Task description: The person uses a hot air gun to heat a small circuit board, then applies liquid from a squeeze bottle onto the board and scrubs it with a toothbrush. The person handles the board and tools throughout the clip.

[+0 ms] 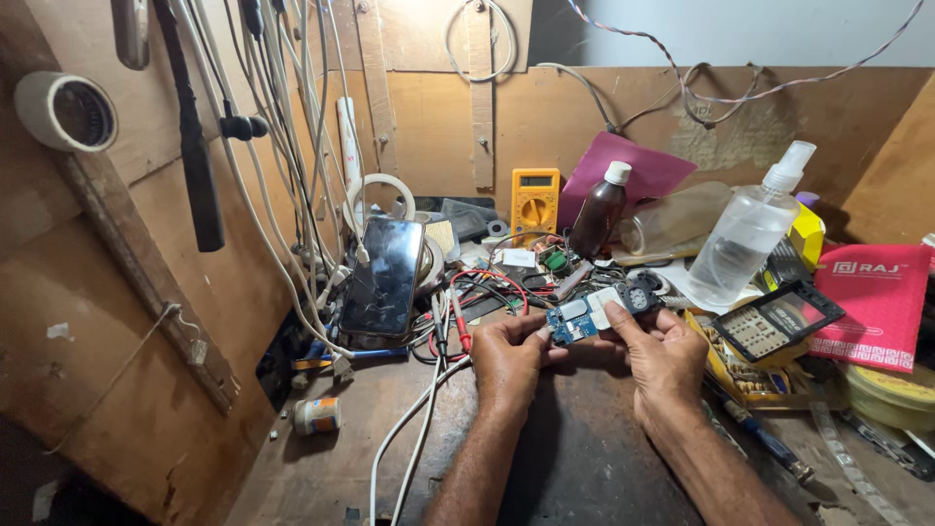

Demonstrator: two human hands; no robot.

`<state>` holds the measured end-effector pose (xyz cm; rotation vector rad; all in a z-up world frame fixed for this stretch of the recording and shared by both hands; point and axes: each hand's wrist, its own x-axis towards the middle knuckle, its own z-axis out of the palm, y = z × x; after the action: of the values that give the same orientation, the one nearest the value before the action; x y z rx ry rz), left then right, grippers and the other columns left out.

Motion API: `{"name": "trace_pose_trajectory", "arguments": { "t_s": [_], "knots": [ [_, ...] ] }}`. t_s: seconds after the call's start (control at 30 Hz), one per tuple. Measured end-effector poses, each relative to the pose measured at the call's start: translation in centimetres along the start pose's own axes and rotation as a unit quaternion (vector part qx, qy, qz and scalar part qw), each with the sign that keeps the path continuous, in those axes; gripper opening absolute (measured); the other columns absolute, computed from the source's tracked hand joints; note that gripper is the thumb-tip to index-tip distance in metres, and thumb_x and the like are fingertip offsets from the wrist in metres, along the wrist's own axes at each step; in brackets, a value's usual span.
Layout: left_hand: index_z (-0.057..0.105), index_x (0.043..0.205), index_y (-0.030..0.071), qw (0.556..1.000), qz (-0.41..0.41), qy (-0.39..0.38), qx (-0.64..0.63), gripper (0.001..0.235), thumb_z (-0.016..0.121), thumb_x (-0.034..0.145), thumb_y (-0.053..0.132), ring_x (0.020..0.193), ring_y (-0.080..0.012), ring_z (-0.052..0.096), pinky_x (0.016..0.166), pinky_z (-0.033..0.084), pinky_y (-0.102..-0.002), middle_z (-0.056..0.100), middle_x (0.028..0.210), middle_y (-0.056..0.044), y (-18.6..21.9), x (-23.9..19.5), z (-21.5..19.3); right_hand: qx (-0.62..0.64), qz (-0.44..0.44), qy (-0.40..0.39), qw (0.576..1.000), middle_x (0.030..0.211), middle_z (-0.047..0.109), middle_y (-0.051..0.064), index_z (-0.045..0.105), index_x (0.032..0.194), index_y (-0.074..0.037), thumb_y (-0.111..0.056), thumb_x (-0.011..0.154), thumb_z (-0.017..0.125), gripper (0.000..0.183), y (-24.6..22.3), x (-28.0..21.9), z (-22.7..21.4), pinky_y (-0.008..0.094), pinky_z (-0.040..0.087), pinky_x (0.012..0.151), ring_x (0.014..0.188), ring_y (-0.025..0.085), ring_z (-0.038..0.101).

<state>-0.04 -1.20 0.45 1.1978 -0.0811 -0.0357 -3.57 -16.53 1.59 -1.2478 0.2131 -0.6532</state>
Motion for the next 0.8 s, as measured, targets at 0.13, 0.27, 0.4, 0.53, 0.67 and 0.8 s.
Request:
{"name": "trace_pose_trajectory", "arguments": {
  "t_s": [0.13, 0.27, 0.4, 0.53, 0.67, 0.8],
  "knots": [
    [0.07, 0.114, -0.012, 1.0, -0.005, 0.008, 0.004, 0.027, 0.066, 0.089, -0.004, 0.065, -0.0216, 0.076, 0.055, 0.064, -0.029, 0.078, 0.097, -0.021, 0.3, -0.13, 0.03, -0.008, 0.017, 0.007, 1.0, 0.085, 0.075, 0.01, 0.072, 0.094, 0.001, -0.008, 0.088, 0.079, 0.013, 0.07, 0.11, -0.07, 0.03, 0.059, 0.056, 0.065, 0.017, 0.07],
    [0.07, 0.114, -0.013, 1.0, -0.008, 0.013, 0.004, 0.027, 0.065, 0.089, -0.005, 0.064, -0.0221, 0.075, 0.054, 0.064, -0.031, 0.077, 0.097, -0.023, 0.49, -0.3, 0.07, 0.001, 0.021, 0.004, 1.0, 0.086, 0.075, 0.01, 0.072, 0.093, 0.001, -0.008, 0.087, 0.079, 0.013, -0.1, 0.07, -0.07, 0.03, 0.059, 0.056, 0.066, 0.017, 0.071],
    [0.07, 0.114, -0.012, 1.0, -0.013, 0.01, 0.0, 0.027, 0.065, 0.088, -0.005, 0.064, -0.0221, 0.076, 0.053, 0.065, -0.031, 0.077, 0.097, -0.022, 0.6, -0.33, 0.09, 0.005, 0.029, 0.007, 1.0, 0.087, 0.075, 0.011, 0.071, 0.095, 0.001, -0.006, 0.087, 0.078, 0.013, -0.25, -0.01, -0.01, 0.032, 0.061, 0.057, 0.066, 0.019, 0.072],
    [0.07, 0.113, -0.013, 1.0, -0.012, 0.004, -0.014, 0.027, 0.065, 0.089, -0.006, 0.063, -0.0222, 0.075, 0.053, 0.065, -0.031, 0.077, 0.096, -0.023, 0.33, -0.14, 0.08, 0.005, 0.021, 0.006, 1.0, 0.087, 0.075, 0.012, 0.071, 0.096, 0.002, -0.005, 0.087, 0.078, 0.013, -0.27, -0.08, -0.03, 0.033, 0.062, 0.057, 0.067, 0.019, 0.072],
    [0.07, 0.114, -0.012, 1.0, -0.008, 0.009, 0.0, 0.027, 0.065, 0.088, -0.006, 0.065, -0.0217, 0.076, 0.055, 0.065, -0.03, 0.078, 0.097, -0.021, -0.06, 0.08, 0.01, 0.002, 0.012, 0.008, 1.0, 0.088, 0.075, 0.012, 0.071, 0.097, 0.002, -0.004, 0.087, 0.077, 0.013, -0.22, -0.15, 0.09, 0.034, 0.061, 0.057, 0.067, 0.019, 0.071],
    [0.069, 0.113, -0.014, 1.0, -0.01, 0.01, -0.008, 0.026, 0.064, 0.089, -0.006, 0.064, -0.0228, 0.076, 0.054, 0.064, -0.031, 0.077, 0.096, -0.022, -0.22, 0.19, 0.09, 0.013, -0.021, -0.006, 1.0, 0.088, 0.075, 0.01, 0.071, 0.096, 0.002, -0.004, 0.087, 0.078, 0.013, -0.29, -0.4, 0.3, 0.032, 0.062, 0.058, 0.067, 0.017, 0.071]
  ]
}}
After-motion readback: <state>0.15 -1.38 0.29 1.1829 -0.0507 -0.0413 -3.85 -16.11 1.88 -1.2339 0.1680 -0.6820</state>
